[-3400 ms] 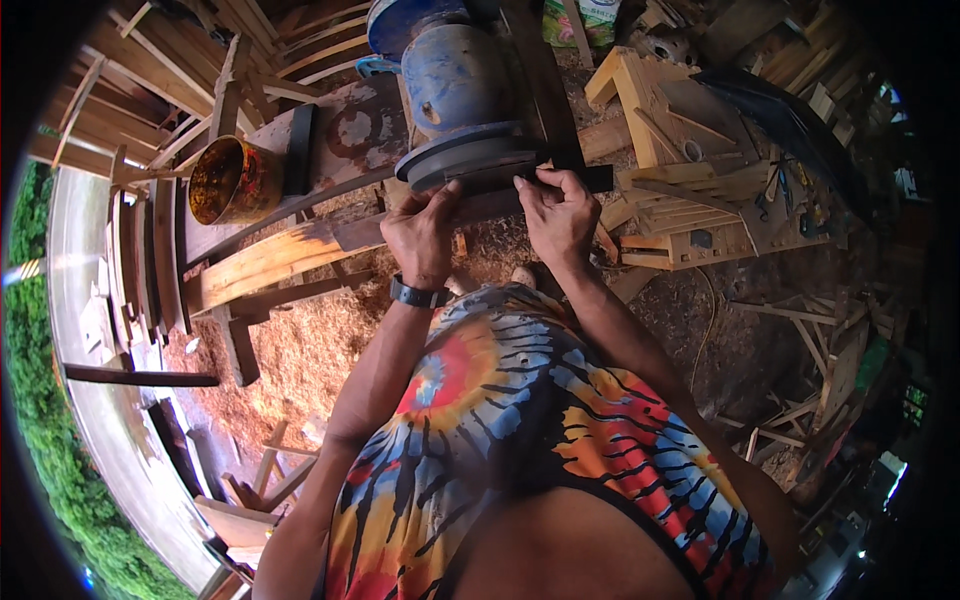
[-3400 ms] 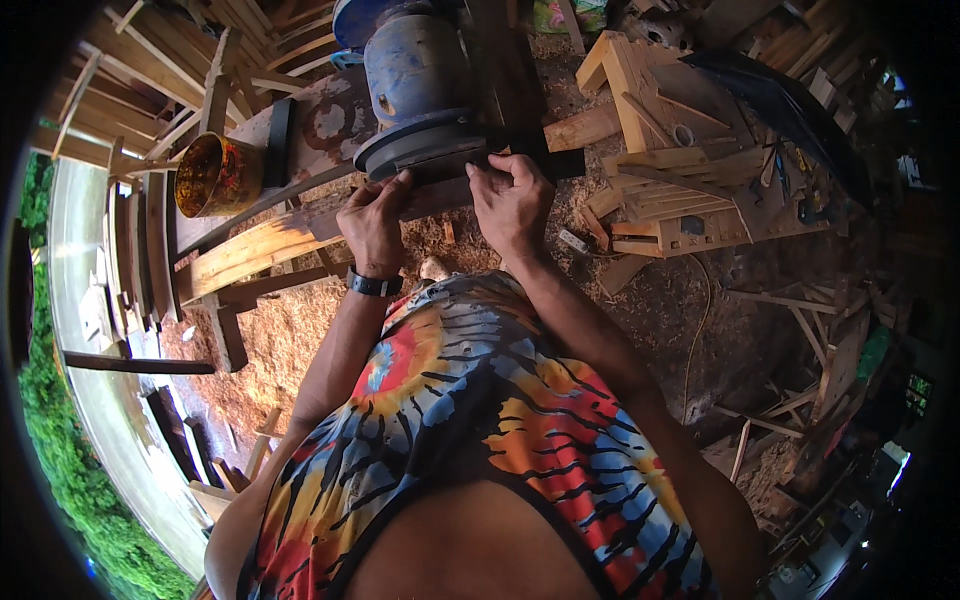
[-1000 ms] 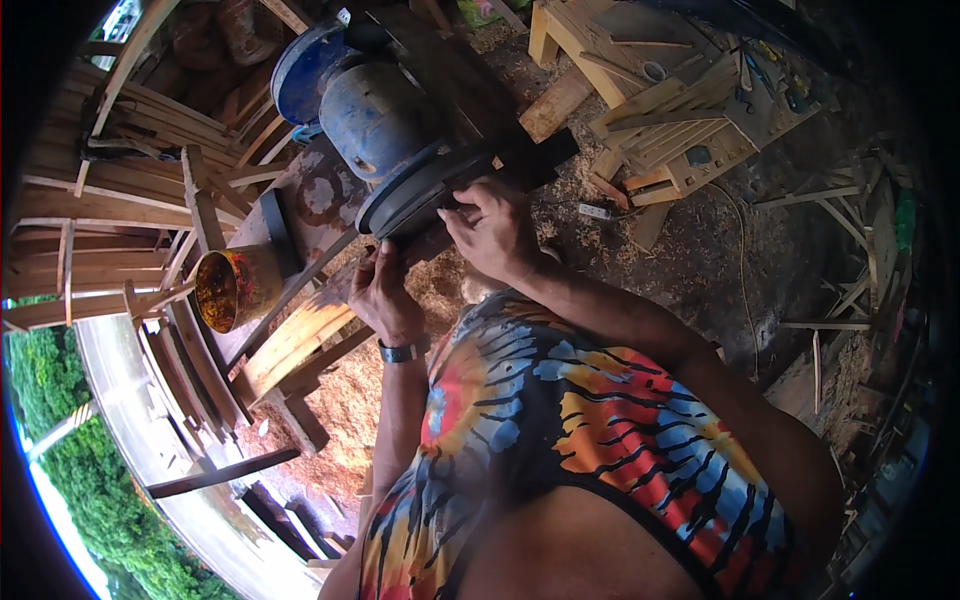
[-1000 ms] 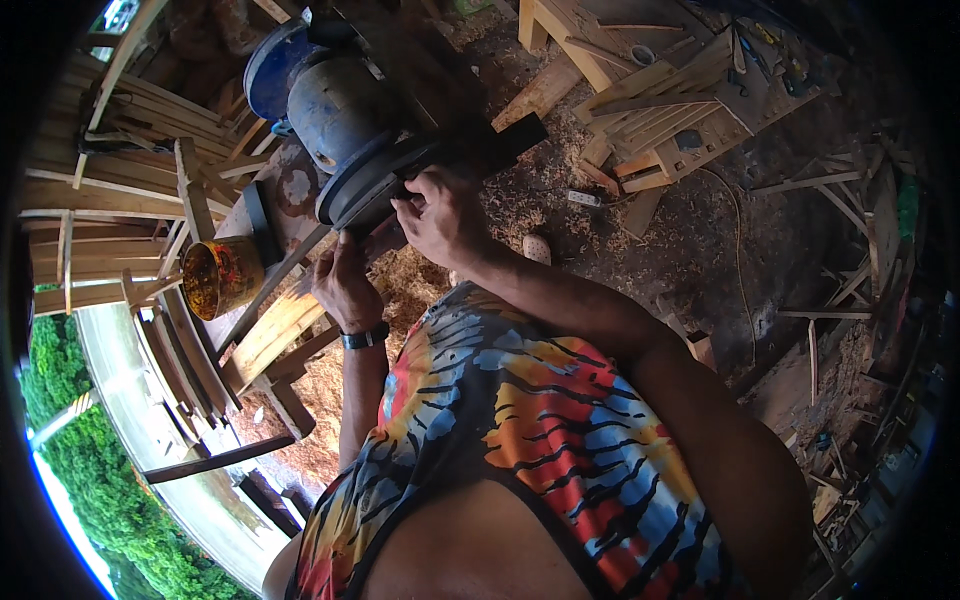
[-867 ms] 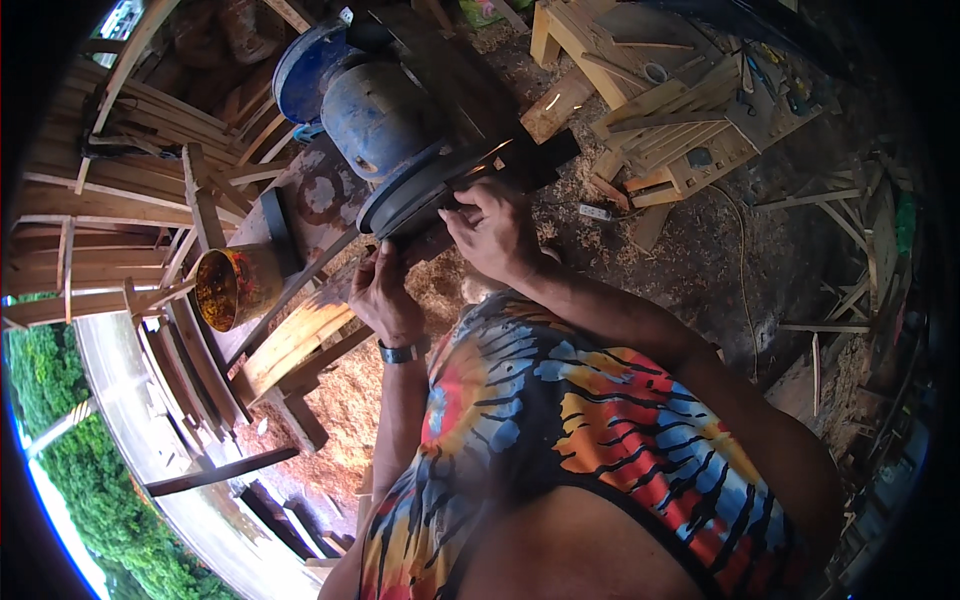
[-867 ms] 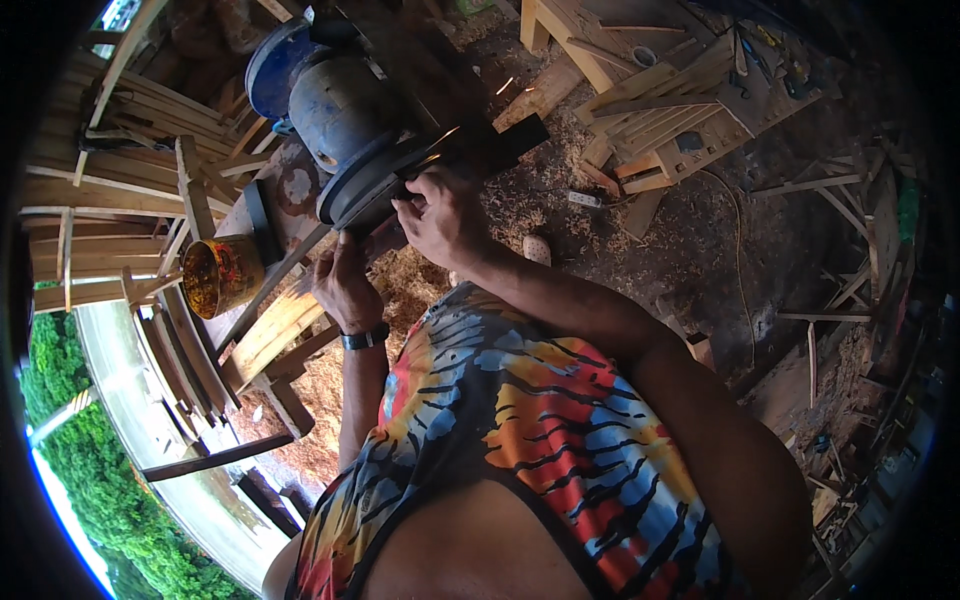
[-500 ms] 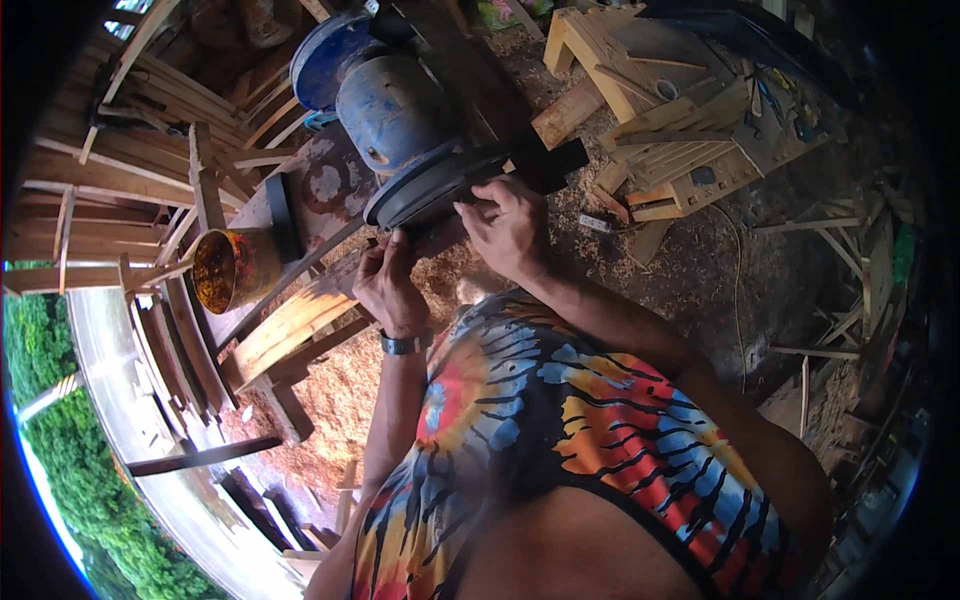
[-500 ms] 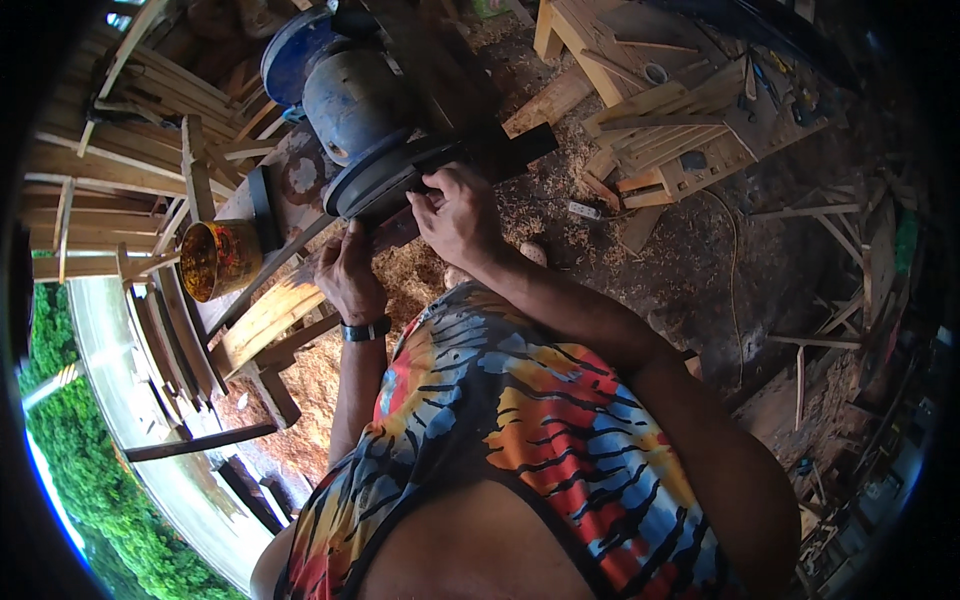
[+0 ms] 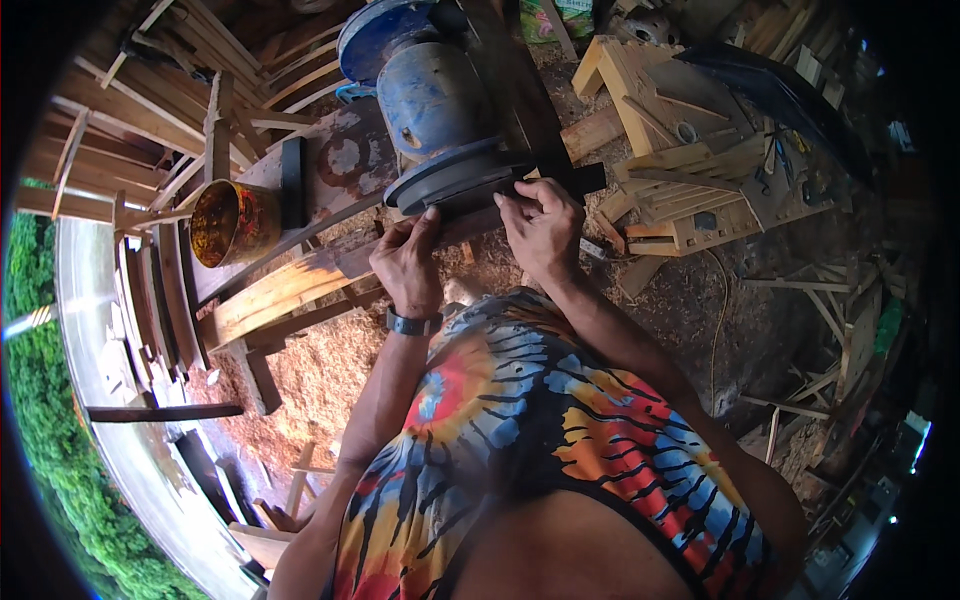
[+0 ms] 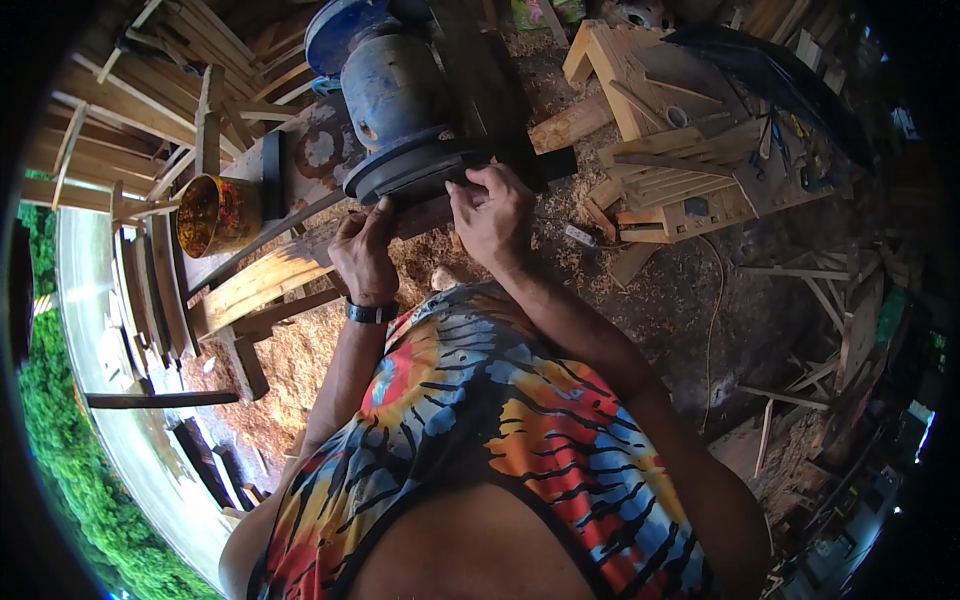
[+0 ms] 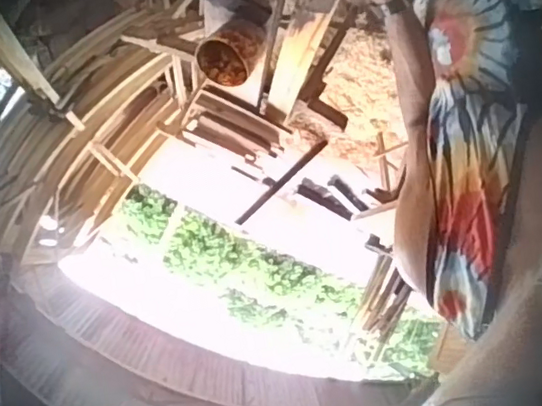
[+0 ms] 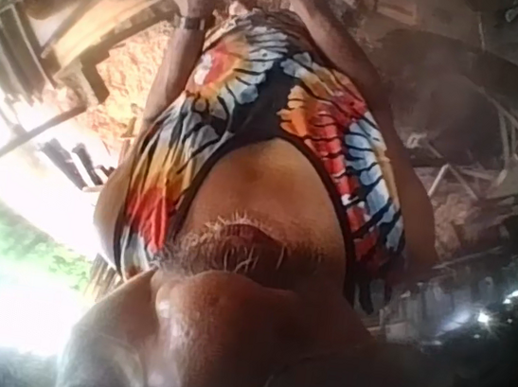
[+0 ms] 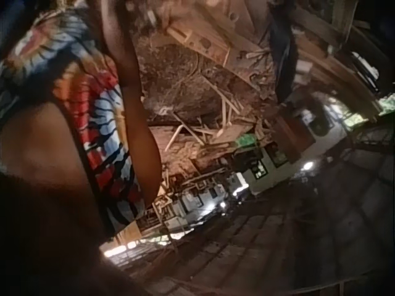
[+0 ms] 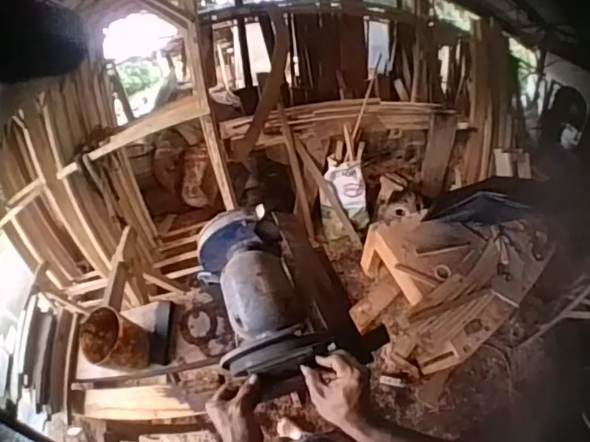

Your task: The person sharpens a small metal woodworking tool by holding it against a spinning bench grinder stone, occasionally checking the edge by hand and dipping it into a container.

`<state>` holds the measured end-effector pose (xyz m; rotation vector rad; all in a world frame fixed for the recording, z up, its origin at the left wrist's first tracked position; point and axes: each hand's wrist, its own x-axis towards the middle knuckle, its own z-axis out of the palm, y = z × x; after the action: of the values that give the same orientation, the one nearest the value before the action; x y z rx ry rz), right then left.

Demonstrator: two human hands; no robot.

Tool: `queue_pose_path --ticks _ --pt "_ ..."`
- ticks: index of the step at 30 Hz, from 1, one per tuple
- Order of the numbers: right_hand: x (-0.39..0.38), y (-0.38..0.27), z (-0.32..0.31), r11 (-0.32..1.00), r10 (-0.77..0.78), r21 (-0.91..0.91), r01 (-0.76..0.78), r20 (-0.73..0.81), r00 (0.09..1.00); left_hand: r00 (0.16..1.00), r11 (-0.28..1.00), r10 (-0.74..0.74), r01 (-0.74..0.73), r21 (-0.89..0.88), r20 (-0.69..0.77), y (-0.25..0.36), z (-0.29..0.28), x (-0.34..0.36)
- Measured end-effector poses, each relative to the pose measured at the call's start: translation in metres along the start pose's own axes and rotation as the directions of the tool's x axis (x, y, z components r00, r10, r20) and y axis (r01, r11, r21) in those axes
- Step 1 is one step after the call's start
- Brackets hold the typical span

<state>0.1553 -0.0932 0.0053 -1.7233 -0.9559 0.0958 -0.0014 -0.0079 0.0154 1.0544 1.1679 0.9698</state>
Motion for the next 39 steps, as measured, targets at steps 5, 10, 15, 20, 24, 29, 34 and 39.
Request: queue_pose_path --ticks 5,10,15,20,24,29,34,39 --pt "0.001 0.007 -0.002 0.998 0.012 0.061 -0.011 -0.026 1.0 0.999 1.0 0.027 -0.027 0.005 0.03 0.002 0.006 -0.002" --pt "0.004 0.007 -0.007 0.999 0.015 0.037 -0.014 -0.004 1.0 0.999 0.999 0.026 -0.025 -0.034 0.038 -0.002 0.009 -0.002" --pt "0.003 0.018 -0.008 0.997 0.053 0.053 -0.053 -0.01 0.999 0.999 0.997 -0.001 0.003 -0.083 0.033 0.003 0.017 -0.004" --pt "0.005 0.016 -0.012 0.999 0.05 -0.002 -0.05 -0.009 0.999 0.999 0.999 0.03 -0.028 -0.046 0.035 0.002 0.02 -0.004" --pt "0.006 0.02 -0.012 0.998 0.065 0.012 -0.065 -0.005 0.998 0.999 0.998 0.043 -0.042 -0.047 0.033 -0.005 0.02 -0.001" --pt "0.005 0.021 -0.015 0.997 0.066 0.039 -0.066 -0.004 0.998 0.998 0.999 -0.005 0.008 -0.044 0.06 0.004 0.022 -0.004" --pt "0.005 0.018 -0.014 0.998 0.053 0.018 -0.053 0.015 0.998 0.998 0.995 0.048 -0.043 -0.087 0.048 0.001 0.019 -0.003" --pt "0.004 0.017 -0.01 0.996 0.078 0.04 -0.079 0.019 0.997 0.998 0.992 0.02 -0.013 -0.128 0.054 0.011 0.019 -0.005"
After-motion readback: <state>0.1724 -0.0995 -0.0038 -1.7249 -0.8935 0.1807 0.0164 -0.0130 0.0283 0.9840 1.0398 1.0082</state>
